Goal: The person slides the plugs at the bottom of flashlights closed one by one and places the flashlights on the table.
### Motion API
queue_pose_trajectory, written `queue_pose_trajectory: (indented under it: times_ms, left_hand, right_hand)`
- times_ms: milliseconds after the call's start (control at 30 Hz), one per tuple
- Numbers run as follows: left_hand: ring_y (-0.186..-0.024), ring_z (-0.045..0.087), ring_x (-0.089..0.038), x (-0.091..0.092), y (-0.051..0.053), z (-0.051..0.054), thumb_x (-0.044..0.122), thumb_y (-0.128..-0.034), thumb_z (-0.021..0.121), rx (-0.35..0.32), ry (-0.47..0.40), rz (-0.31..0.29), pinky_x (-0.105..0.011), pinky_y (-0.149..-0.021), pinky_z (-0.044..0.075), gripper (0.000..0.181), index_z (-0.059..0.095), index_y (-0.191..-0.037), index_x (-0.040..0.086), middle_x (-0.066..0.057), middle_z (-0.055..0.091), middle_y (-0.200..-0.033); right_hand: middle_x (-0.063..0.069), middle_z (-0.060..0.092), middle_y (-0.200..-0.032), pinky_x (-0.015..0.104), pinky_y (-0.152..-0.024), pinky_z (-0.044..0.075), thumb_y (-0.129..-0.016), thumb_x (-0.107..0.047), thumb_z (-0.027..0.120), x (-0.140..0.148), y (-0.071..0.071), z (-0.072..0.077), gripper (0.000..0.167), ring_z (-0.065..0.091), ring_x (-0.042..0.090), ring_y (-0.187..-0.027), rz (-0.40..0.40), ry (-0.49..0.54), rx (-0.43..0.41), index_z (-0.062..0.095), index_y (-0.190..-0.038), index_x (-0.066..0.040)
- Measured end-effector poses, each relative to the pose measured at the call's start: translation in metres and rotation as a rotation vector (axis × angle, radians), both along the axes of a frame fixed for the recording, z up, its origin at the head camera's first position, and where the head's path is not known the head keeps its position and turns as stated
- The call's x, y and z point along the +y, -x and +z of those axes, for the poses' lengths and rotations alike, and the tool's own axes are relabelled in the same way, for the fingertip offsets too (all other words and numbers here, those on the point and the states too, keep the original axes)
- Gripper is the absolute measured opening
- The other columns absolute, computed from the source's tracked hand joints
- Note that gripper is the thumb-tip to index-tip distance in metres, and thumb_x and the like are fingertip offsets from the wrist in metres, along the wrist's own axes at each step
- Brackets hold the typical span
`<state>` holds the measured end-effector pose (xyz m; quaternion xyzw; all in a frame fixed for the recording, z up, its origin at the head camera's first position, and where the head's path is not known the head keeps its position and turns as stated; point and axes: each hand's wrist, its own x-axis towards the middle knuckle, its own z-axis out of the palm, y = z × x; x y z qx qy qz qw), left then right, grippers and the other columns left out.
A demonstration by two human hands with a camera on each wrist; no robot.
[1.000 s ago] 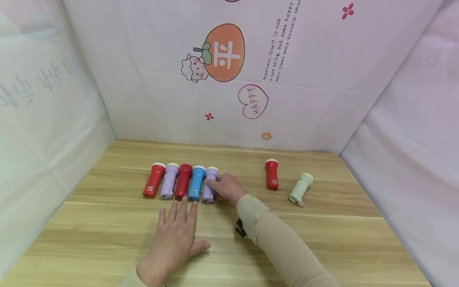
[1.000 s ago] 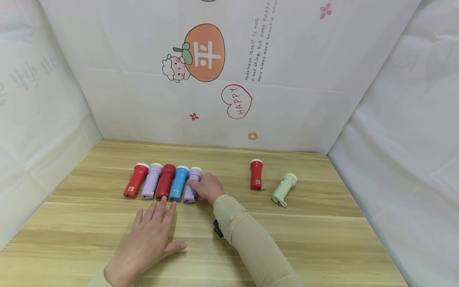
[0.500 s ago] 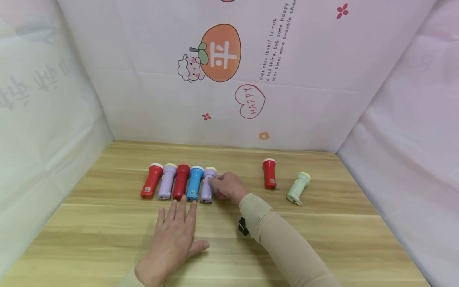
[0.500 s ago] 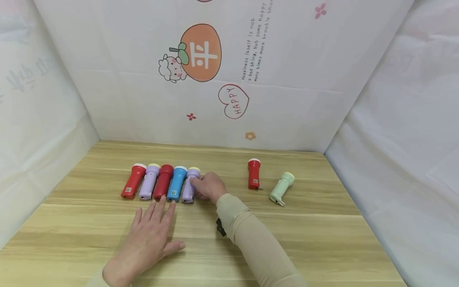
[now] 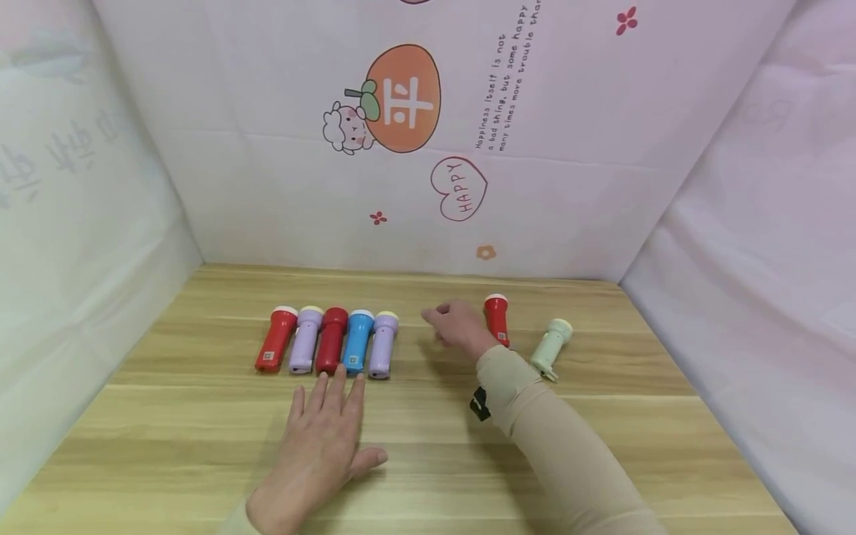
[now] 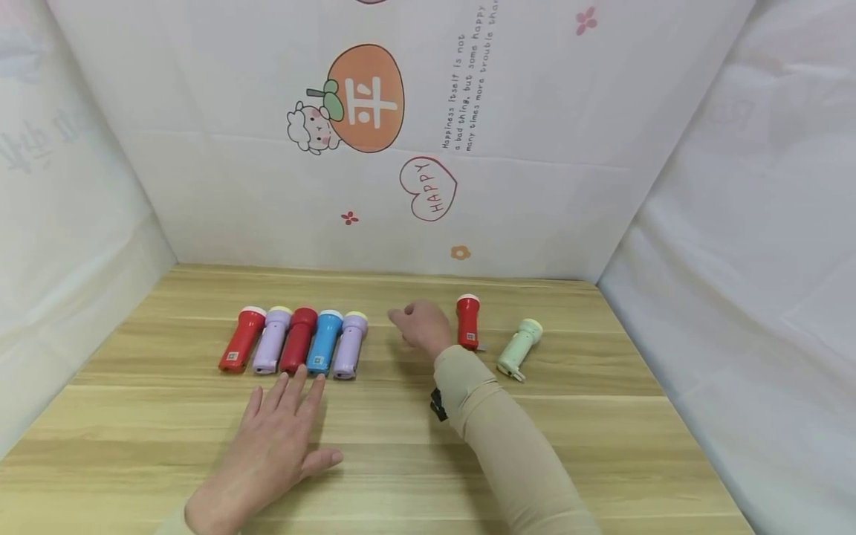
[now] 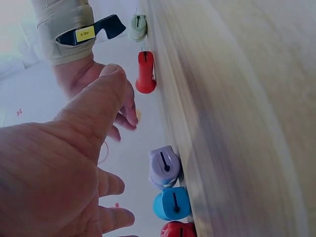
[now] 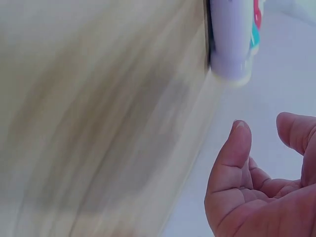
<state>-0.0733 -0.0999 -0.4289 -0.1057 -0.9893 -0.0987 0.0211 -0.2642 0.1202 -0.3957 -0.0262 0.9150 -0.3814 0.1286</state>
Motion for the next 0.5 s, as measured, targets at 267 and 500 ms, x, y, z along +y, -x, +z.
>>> queue_pose_trajectory:
  times_ms: [267,500]
  left_hand:
    - [-0.154,0.027,-0.05,0.0,0.0,0.0,0.07,-0.0853,0.072,0.016,0.005,-0.013,-0.073,-0.122,0.019,0.107,0.034,-0.162,0.005,-0.025,0.027,-0.168]
    - [-0.153,0.028,-0.05,0.001,-0.001,0.0,0.071,-0.0845,0.072,0.026,0.011,-0.02,-0.073,-0.121,0.019,0.108,0.035,-0.161,0.005,-0.026,0.028,-0.168]
  right_hand:
    - [0.015,0.073,-0.109,0.034,-0.078,0.053,-0.104,-0.044,0.057,0.041,0.009,0.007,0.048,0.064,0.024,-0.09,-0.056,-0.048,0.078,0.069,-0.127,-0.004]
    - [0.017,0.068,-0.123,0.045,-0.093,0.054,-0.104,-0.045,0.053,0.067,0.019,0.007,0.051,0.063,0.029,-0.106,-0.093,-0.253,0.153,0.067,-0.126,-0.001]
